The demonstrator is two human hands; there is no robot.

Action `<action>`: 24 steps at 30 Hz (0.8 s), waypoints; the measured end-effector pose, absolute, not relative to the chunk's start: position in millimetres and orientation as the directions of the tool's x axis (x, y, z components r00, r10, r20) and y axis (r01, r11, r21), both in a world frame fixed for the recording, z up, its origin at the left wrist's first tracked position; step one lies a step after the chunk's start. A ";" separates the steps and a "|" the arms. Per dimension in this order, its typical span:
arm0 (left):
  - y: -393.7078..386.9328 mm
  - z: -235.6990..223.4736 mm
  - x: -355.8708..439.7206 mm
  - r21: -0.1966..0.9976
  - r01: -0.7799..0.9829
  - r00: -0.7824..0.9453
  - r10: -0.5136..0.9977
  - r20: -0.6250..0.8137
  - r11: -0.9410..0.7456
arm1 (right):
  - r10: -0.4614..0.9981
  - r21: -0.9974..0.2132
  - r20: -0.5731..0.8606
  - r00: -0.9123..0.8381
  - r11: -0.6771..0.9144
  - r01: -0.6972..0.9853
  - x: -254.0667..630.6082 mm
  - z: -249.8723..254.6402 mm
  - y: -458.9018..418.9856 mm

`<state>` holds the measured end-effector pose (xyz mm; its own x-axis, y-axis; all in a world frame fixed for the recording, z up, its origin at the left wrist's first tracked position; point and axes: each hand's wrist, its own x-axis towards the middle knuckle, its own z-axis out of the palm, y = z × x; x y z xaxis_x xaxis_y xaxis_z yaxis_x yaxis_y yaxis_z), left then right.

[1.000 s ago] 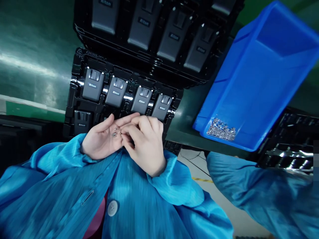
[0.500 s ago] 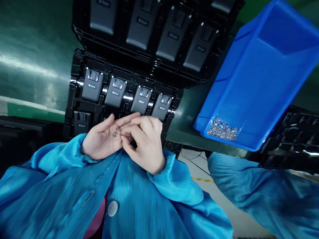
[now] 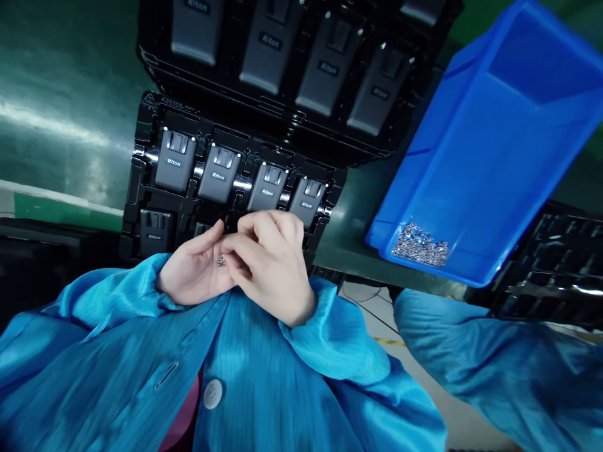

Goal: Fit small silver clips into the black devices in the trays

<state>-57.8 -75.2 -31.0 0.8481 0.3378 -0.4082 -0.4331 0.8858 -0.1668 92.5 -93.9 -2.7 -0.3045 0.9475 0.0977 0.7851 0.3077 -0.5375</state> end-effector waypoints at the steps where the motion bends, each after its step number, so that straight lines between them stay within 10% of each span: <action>1: -75.5 -31.3 -57.4 -0.172 -0.433 0.848 0.335 -0.412 0.885 | 0.945 -0.530 0.095 -0.314 0.315 0.787 92.4 -3.0 -93.8; 24: -93.0 -62.5 -42.9 0.010 -0.066 0.828 0.061 -0.557 0.998 | 0.998 -0.403 0.059 0.035 -0.008 0.915 173.0 -44.3 -140.9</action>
